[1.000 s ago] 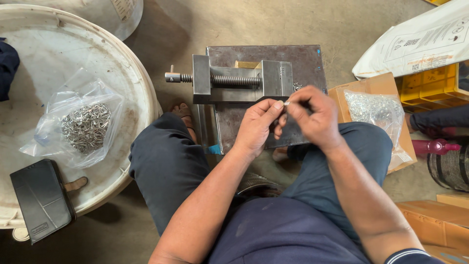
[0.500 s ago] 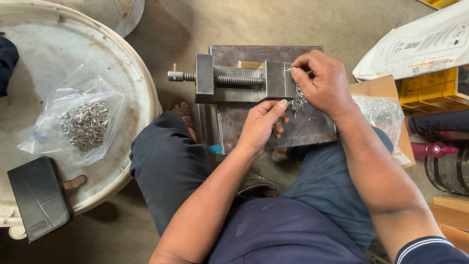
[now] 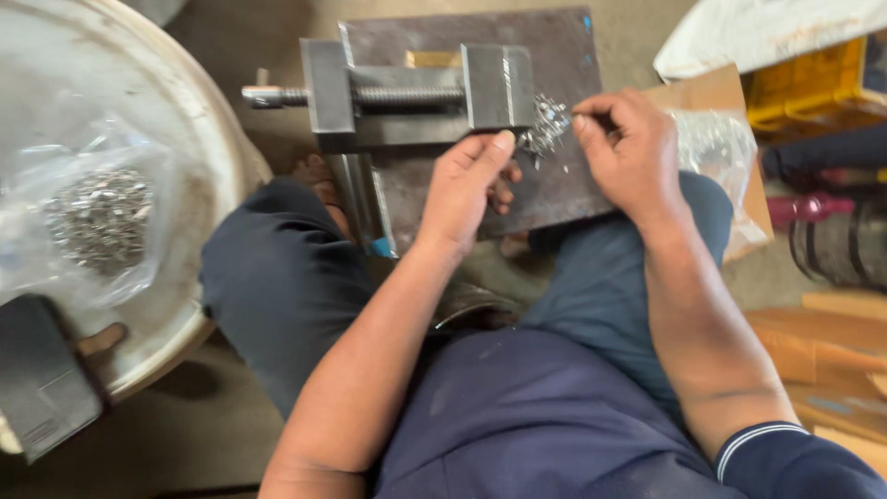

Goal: The person sits on the floor and uses a bench vise to separate tangled metal pins. They pick up clumps of pins, place them into the vise jaws, and tighten the screw to pull the pins apart. The separated pins are then removed and placed on the metal plate.

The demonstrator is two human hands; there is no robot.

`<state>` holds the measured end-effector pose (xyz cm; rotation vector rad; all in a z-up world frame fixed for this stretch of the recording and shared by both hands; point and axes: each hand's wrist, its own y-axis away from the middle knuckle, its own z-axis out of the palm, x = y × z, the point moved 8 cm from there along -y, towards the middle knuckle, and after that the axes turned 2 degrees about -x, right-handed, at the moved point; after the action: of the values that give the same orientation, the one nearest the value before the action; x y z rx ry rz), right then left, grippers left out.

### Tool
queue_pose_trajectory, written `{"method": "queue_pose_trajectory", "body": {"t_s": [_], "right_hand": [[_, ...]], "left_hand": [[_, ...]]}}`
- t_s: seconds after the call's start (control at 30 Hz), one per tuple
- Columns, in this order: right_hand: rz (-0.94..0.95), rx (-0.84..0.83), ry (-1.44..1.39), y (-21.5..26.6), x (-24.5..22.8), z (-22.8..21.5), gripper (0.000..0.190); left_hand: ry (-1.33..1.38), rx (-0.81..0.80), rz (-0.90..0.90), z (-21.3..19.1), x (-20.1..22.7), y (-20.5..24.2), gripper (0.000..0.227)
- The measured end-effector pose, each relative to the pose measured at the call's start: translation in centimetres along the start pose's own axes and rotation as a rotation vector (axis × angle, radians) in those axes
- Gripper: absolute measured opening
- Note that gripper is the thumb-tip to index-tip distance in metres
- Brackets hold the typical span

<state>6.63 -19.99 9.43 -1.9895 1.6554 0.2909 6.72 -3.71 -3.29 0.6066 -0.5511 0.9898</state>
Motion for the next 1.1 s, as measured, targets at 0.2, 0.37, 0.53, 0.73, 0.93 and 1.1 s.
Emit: {"method": "queue_pose_trajectory", "body": {"t_s": [0.2, 0.37, 0.53, 0.73, 0.93, 1.1], "right_hand": [[0.091, -0.043, 0.116, 5.2, 1.8, 0.7, 0.013], [0.008, -0.011, 0.153, 5.6, 1.4, 0.8, 0.013], [-0.005, -0.041, 0.225, 4.7, 0.7, 1.3, 0.012], [0.175, -0.069, -0.110, 4.0, 3.0, 2.6, 0.008], [0.601, -0.177, -1.354, 5.2, 3.3, 7.3, 0.011], [0.573, -0.198, -1.455, 4.3, 1.9, 8.6, 0.012]], "left_hand": [[0.000, -0.018, 0.021, 0.2, 0.5, 0.2, 0.030], [-0.018, -0.014, 0.033, 0.8, 0.6, 0.2, 0.031], [-0.015, -0.018, 0.035, 0.4, 0.3, 0.1, 0.032], [0.002, -0.044, 0.061, 0.5, -0.2, -0.3, 0.030], [-0.210, -0.184, 0.145, 1.9, -0.8, -0.2, 0.022], [-0.052, -0.207, 0.051, 1.3, -1.4, -0.6, 0.021]]}}
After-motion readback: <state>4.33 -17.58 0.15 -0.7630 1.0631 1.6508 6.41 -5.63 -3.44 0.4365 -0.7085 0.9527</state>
